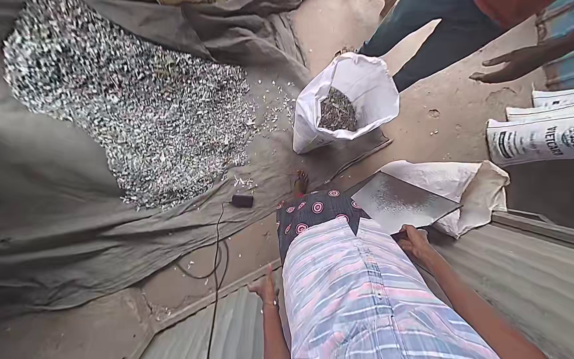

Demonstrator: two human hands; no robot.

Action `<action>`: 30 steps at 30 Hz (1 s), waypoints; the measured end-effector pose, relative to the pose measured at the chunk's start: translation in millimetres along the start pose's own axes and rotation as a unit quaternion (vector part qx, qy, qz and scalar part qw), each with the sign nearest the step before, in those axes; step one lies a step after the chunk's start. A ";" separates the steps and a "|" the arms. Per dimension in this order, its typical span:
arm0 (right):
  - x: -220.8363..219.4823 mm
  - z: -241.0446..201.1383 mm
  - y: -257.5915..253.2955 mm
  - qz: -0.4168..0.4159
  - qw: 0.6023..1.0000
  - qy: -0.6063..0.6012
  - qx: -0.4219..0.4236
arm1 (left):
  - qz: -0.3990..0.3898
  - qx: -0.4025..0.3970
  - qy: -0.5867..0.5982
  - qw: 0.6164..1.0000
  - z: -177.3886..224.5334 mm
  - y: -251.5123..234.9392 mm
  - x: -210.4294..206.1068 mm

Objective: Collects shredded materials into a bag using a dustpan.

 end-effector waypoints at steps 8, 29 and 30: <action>-25.1 18.7 19.5 0.001 1.000 -0.001 0.001 | -0.069 -0.320 -0.113 0.938 131.5 -16.8 62.8; -86.5 -93.6 91.8 -0.039 0.976 0.161 0.142 | 0.123 -0.063 0.267 0.954 121.7 -59.3 260.3; -92.4 -107.1 95.2 -0.038 0.973 0.168 0.155 | 0.129 -0.063 0.283 0.948 129.8 -57.6 266.5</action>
Point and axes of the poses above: each hand's wrist, its own y-axis away from the middle knuckle, its own x-axis out of the back of the hand, z = x × y, the point moved 6 cm from there along -y, towards the middle knuckle, and after that the axes turned 4 degrees about -y, right-handed, at the moved point
